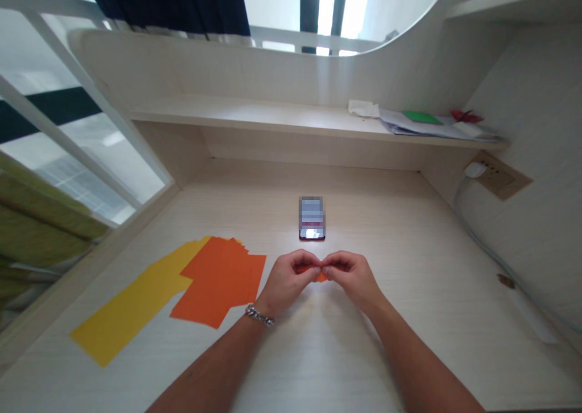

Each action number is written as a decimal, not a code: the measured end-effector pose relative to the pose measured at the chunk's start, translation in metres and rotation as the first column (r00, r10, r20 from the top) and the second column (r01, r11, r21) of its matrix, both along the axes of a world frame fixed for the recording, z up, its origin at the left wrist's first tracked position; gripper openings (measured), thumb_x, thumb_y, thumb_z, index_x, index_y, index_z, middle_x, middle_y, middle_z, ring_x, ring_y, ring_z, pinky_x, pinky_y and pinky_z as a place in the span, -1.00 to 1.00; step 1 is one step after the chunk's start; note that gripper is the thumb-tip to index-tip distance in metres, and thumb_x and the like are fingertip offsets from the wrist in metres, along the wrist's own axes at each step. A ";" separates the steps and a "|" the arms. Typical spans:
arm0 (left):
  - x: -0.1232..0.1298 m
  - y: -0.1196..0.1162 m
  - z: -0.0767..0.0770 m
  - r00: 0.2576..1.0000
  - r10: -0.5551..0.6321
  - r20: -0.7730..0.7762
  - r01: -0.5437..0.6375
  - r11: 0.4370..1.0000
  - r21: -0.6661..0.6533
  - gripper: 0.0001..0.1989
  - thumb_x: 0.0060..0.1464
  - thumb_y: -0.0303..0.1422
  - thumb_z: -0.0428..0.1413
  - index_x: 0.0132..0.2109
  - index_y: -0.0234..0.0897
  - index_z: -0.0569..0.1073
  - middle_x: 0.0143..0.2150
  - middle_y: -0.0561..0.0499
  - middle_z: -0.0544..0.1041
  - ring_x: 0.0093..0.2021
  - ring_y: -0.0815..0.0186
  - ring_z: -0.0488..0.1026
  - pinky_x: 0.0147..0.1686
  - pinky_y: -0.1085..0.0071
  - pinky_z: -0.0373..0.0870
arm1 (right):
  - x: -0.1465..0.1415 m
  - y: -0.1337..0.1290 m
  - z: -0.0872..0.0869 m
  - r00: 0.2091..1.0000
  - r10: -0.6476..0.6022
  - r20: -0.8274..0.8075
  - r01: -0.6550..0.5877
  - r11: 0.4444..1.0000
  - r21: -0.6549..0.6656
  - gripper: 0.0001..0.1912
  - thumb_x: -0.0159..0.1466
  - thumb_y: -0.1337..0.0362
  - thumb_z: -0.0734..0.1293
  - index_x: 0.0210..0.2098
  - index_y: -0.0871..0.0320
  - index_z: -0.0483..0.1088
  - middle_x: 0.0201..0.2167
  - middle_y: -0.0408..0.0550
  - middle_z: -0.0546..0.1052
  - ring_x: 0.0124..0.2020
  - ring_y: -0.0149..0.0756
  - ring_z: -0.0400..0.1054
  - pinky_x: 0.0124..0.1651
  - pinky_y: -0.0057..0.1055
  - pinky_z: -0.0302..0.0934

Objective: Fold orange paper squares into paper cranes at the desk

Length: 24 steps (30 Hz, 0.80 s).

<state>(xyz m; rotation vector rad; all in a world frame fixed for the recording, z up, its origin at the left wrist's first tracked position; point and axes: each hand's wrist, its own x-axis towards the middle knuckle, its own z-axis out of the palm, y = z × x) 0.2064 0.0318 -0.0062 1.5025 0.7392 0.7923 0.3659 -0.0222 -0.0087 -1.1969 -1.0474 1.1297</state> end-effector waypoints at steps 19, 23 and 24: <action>0.001 -0.001 0.002 1.000 -0.004 -0.006 0.004 1.000 0.029 -0.91 -0.05 -0.47 0.11 -0.35 -0.32 0.50 -0.41 0.00 0.52 -0.39 0.35 0.44 -0.34 0.44 0.39 | -0.002 -0.003 0.008 0.974 -0.047 -0.220 0.001 0.979 -0.205 -0.78 -0.08 0.21 0.49 -0.47 0.22 0.53 -0.53 -0.05 0.55 -0.49 -0.29 0.44 -0.40 -0.36 0.37; 0.000 -0.001 0.002 1.000 -0.018 -0.010 0.018 1.000 0.018 -0.91 -0.04 -0.46 0.11 -0.34 -0.32 0.51 -0.39 -0.02 0.53 -0.37 0.33 0.45 -0.32 0.41 0.40 | -0.002 -0.002 0.005 0.983 -0.058 -0.171 0.026 0.982 -0.188 -0.75 -0.12 0.21 0.51 -0.47 0.21 0.52 -0.54 -0.06 0.55 -0.50 -0.29 0.43 -0.44 -0.39 0.36; 0.000 -0.001 0.002 1.000 -0.019 -0.006 0.019 1.000 0.014 -0.91 -0.04 -0.46 0.11 -0.34 -0.32 0.51 -0.38 -0.01 0.53 -0.36 0.33 0.45 -0.31 0.41 0.39 | -0.001 -0.001 0.004 0.985 -0.053 -0.166 0.023 0.983 -0.180 -0.75 -0.12 0.21 0.51 -0.46 0.22 0.52 -0.53 -0.05 0.55 -0.50 -0.29 0.43 -0.43 -0.38 0.37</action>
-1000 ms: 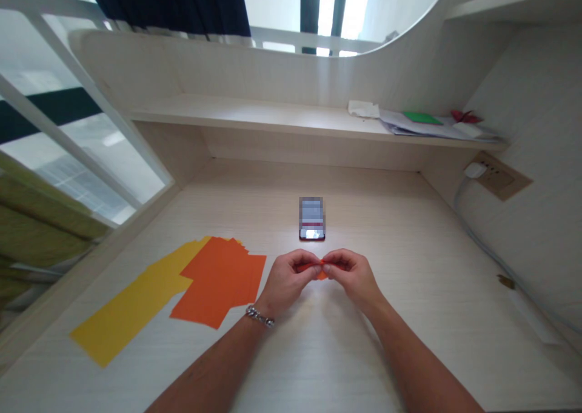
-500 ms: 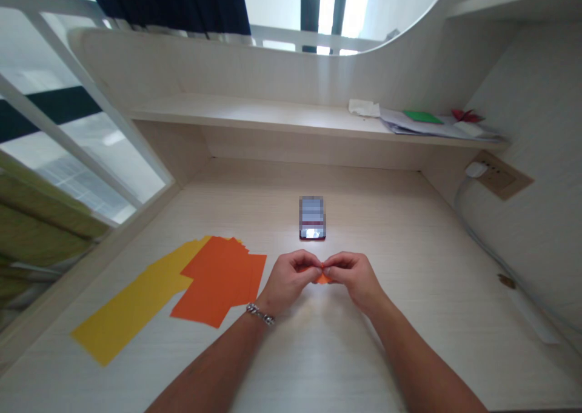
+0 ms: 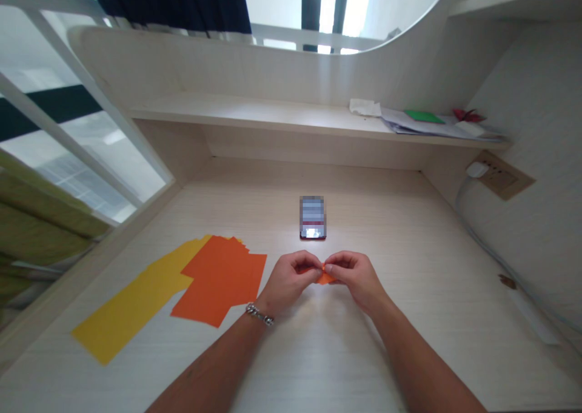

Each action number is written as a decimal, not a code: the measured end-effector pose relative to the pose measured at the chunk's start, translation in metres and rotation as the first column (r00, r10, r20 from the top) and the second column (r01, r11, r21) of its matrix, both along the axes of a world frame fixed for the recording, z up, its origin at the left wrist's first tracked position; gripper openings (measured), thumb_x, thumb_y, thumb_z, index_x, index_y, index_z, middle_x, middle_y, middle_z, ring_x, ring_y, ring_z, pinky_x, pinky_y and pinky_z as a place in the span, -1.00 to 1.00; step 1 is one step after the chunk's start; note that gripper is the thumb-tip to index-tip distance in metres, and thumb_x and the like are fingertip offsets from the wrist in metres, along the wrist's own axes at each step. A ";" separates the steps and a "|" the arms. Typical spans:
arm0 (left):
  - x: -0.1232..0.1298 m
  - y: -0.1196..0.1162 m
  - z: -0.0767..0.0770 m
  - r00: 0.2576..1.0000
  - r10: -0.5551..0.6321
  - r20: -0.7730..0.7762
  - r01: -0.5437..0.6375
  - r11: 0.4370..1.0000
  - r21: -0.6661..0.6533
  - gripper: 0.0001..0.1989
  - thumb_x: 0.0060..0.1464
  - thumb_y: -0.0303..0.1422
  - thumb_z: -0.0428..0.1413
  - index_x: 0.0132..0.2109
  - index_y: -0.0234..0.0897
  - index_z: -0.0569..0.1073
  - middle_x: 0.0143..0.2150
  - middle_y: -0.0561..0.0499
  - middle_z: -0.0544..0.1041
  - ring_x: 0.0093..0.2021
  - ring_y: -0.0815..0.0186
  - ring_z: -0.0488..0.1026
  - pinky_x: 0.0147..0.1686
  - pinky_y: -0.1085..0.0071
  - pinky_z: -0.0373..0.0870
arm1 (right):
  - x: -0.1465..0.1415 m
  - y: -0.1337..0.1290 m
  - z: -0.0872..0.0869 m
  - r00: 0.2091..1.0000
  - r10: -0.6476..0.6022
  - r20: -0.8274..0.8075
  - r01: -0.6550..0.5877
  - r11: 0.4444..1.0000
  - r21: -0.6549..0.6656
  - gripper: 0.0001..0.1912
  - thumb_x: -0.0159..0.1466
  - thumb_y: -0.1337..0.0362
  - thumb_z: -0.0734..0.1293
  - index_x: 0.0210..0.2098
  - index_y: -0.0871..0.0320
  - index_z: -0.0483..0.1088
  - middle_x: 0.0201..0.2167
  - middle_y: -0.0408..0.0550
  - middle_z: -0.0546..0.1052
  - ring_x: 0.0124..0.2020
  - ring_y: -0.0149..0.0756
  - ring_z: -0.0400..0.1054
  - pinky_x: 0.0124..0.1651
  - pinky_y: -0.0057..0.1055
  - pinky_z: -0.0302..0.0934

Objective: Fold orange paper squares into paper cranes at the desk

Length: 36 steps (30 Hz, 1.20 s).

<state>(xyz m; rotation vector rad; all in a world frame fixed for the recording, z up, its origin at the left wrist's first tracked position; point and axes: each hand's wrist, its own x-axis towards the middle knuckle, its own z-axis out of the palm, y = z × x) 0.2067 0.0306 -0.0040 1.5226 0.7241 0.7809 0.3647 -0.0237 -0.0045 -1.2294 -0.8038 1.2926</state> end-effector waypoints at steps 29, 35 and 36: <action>0.001 0.002 -0.005 0.988 0.077 0.135 -0.049 0.978 -0.202 -0.76 -0.11 -0.42 0.25 -0.26 -0.36 0.40 -0.45 0.02 0.49 -0.44 0.37 0.44 -0.41 0.45 0.41 | -0.003 0.000 0.001 0.997 -0.062 0.041 0.058 0.994 0.089 -0.67 -0.14 0.24 0.53 -0.47 0.19 0.36 -0.56 -0.13 0.50 -0.53 -0.35 0.39 -0.43 -0.41 0.31; 0.000 0.004 -0.006 0.990 0.100 0.097 -0.081 0.980 -0.182 -0.78 -0.15 -0.46 0.26 -0.32 -0.36 0.40 -0.45 0.02 0.49 -0.44 0.39 0.44 -0.43 0.48 0.39 | -0.001 0.001 0.000 1.000 -0.002 0.011 0.002 0.999 0.038 -0.67 -0.14 0.23 0.52 -0.44 0.19 0.39 -0.57 -0.15 0.50 -0.54 -0.34 0.40 -0.45 -0.38 0.34; 0.000 0.004 -0.007 0.991 0.100 0.091 -0.082 0.979 -0.184 -0.78 -0.16 -0.45 0.27 -0.33 -0.36 0.41 -0.45 0.02 0.49 -0.44 0.39 0.44 -0.43 0.49 0.38 | 0.000 0.001 -0.001 1.000 0.006 0.012 -0.006 0.999 0.032 -0.68 -0.14 0.22 0.52 -0.44 0.19 0.40 -0.57 -0.14 0.50 -0.54 -0.33 0.41 -0.45 -0.37 0.35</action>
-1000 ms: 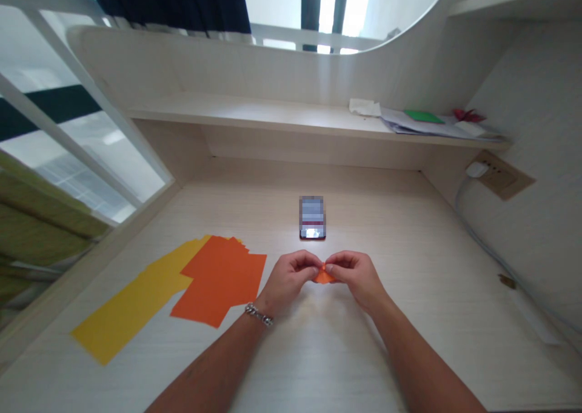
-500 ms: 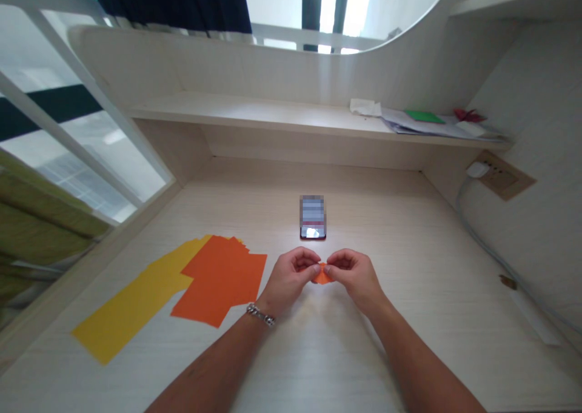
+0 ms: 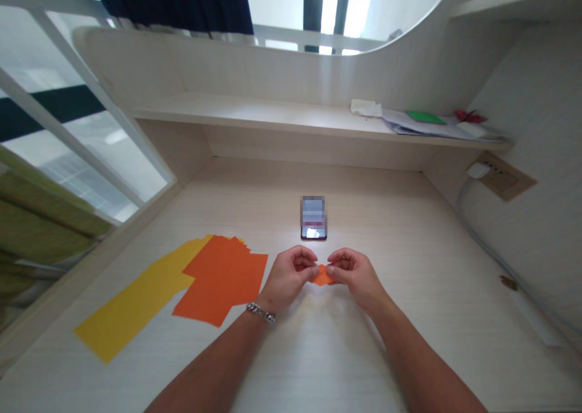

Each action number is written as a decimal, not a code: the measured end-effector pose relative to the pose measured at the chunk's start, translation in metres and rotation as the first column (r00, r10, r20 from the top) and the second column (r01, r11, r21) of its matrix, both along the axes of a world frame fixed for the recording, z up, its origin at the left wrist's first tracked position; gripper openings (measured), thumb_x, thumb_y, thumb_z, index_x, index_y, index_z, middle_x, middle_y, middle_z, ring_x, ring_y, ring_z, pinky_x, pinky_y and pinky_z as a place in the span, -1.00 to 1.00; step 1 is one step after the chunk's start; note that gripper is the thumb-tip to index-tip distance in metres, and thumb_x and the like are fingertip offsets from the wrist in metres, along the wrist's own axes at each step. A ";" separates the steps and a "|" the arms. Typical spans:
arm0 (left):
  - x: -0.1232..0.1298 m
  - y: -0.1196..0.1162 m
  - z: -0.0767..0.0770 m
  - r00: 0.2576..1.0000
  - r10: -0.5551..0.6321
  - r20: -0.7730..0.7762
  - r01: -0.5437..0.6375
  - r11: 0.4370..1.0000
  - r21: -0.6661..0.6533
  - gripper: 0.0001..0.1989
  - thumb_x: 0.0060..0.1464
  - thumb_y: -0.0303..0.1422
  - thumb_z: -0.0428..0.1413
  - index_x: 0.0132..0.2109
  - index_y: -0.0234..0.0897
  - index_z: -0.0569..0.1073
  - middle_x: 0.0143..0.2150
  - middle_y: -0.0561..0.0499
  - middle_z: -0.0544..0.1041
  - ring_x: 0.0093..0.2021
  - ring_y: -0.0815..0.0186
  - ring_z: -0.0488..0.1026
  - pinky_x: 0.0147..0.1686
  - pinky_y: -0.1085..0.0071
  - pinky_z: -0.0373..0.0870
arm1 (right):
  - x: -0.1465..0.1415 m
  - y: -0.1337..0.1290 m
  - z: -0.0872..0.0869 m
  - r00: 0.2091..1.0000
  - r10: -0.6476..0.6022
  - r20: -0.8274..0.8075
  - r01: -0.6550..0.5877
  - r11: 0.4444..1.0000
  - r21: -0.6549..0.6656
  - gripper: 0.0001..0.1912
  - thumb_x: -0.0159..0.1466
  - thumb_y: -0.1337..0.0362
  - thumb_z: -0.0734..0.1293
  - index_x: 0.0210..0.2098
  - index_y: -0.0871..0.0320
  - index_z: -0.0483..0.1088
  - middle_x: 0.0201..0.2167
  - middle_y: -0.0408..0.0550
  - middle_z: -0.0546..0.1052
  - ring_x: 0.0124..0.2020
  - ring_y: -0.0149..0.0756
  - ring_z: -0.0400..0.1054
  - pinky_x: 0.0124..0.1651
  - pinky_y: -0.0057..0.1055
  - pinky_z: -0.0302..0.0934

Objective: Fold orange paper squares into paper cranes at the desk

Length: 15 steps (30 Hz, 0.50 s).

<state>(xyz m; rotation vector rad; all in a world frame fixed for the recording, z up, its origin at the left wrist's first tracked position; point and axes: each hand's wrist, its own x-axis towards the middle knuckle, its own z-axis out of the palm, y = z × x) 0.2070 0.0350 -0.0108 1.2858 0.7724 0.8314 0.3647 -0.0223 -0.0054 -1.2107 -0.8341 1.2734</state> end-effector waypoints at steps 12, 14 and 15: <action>0.000 -0.001 -0.002 0.998 -0.039 -0.041 0.040 0.999 0.022 -0.86 -0.11 -0.47 0.20 -0.31 -0.36 0.44 -0.42 0.00 0.51 -0.40 0.35 0.48 -0.38 0.44 0.41 | 0.001 0.004 -0.012 0.989 0.027 0.146 -0.041 0.995 0.091 -0.70 -0.05 0.27 0.48 -0.32 0.17 0.40 -0.52 -0.12 0.53 -0.48 -0.31 0.44 -0.40 -0.41 0.30; -0.001 0.000 0.000 0.997 -0.068 -0.043 0.069 0.998 0.009 -0.86 -0.11 -0.49 0.19 -0.30 -0.36 0.44 -0.45 0.01 0.50 -0.43 0.37 0.46 -0.40 0.45 0.41 | 0.002 0.003 -0.011 0.993 0.050 0.110 -0.061 0.994 0.096 -0.69 -0.05 0.28 0.48 -0.31 0.16 0.39 -0.53 -0.14 0.53 -0.49 -0.32 0.43 -0.40 -0.42 0.28; -0.002 0.001 0.000 0.996 -0.077 -0.041 0.077 0.997 0.007 -0.86 -0.10 -0.50 0.18 -0.30 -0.36 0.44 -0.46 0.02 0.50 -0.44 0.38 0.46 -0.41 0.46 0.40 | 0.003 0.003 -0.010 0.994 0.062 0.094 -0.071 0.993 0.095 -0.68 -0.05 0.29 0.48 -0.31 0.16 0.39 -0.54 -0.15 0.52 -0.50 -0.33 0.42 -0.40 -0.42 0.28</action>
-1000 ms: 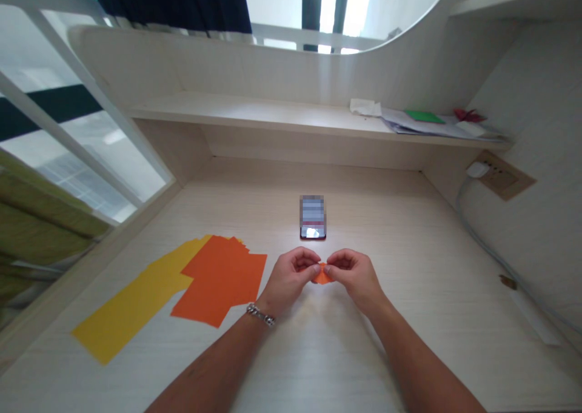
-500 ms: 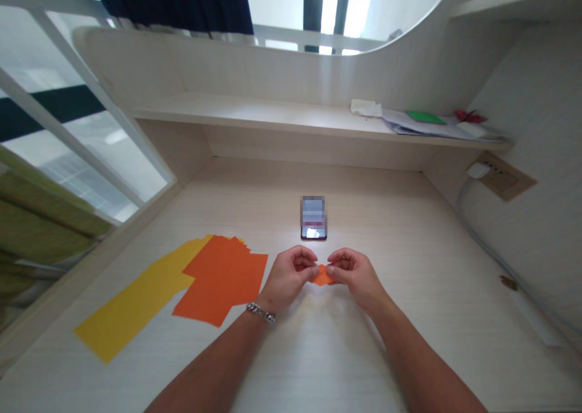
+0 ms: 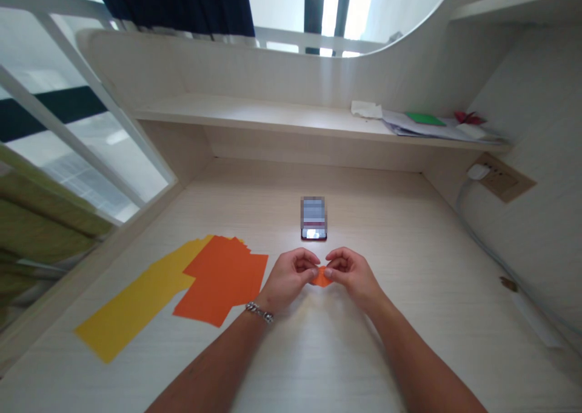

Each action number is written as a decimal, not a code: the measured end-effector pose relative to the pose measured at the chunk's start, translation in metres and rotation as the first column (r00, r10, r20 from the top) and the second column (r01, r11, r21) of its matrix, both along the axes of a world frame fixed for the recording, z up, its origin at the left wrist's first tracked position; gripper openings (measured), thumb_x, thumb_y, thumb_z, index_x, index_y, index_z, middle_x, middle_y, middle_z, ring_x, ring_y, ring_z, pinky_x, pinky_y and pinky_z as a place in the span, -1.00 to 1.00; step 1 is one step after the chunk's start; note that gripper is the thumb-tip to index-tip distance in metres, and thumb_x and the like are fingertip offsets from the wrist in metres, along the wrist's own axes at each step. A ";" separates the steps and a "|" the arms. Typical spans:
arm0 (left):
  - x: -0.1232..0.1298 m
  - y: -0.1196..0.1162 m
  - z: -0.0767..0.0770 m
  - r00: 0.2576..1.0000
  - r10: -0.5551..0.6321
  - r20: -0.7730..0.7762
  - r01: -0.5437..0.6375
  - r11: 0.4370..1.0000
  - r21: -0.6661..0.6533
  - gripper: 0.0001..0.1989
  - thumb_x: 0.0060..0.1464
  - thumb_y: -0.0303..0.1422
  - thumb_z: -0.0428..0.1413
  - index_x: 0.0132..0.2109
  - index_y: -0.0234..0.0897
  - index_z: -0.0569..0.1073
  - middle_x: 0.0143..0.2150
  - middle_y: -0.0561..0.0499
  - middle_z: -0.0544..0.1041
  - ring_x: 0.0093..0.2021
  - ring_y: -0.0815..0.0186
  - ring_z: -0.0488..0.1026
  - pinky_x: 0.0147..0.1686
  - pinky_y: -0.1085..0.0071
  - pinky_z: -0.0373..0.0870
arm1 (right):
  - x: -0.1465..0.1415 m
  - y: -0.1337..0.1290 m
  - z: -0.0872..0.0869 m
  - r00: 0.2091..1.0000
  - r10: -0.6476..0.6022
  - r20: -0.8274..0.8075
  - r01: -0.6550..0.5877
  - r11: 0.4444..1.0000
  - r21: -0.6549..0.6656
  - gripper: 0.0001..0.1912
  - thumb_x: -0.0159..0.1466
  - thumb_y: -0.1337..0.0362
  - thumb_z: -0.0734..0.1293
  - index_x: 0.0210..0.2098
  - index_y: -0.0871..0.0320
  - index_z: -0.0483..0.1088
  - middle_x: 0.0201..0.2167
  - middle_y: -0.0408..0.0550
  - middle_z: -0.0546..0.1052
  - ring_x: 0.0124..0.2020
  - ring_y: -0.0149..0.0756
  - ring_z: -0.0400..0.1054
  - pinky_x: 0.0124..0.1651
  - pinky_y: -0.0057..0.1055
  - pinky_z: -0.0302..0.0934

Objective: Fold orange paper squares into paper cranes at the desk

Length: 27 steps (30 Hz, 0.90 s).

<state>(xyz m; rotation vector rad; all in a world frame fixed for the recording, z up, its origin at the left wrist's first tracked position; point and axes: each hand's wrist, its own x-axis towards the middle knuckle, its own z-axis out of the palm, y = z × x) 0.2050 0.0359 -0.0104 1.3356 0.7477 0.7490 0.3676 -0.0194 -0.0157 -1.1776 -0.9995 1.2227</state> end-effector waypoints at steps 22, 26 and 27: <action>0.006 -0.016 0.008 0.944 0.282 -0.172 -0.170 0.861 0.479 -0.80 0.10 -0.32 0.08 -0.14 -0.22 0.52 -0.19 -0.01 0.59 -0.22 0.28 0.53 -0.21 0.41 0.47 | -0.015 -0.003 0.003 0.926 -0.182 0.330 0.134 0.978 0.161 -0.72 0.23 0.17 0.27 -0.14 0.11 0.50 -0.17 -0.01 0.56 -0.15 -0.16 0.43 -0.12 -0.29 0.30; 0.006 -0.018 0.011 0.941 0.252 -0.227 -0.105 0.853 0.511 -0.76 0.15 -0.35 0.02 -0.06 -0.19 0.50 -0.12 -0.01 0.58 -0.19 0.28 0.52 -0.20 0.41 0.45 | -0.010 0.001 -0.001 0.970 -0.147 0.196 0.133 0.988 0.084 -0.70 0.17 0.13 0.34 -0.18 0.16 0.51 -0.22 0.01 0.58 -0.18 -0.14 0.45 -0.11 -0.26 0.30; 0.006 -0.018 0.011 0.941 0.245 -0.232 -0.096 0.855 0.510 -0.76 0.15 -0.35 0.02 -0.06 -0.19 0.50 -0.11 -0.01 0.57 -0.18 0.28 0.51 -0.20 0.42 0.44 | -0.009 0.002 -0.002 0.970 -0.151 0.190 0.139 0.987 0.076 -0.70 0.13 0.14 0.37 -0.19 0.16 0.51 -0.23 0.02 0.58 -0.20 -0.14 0.45 -0.13 -0.27 0.30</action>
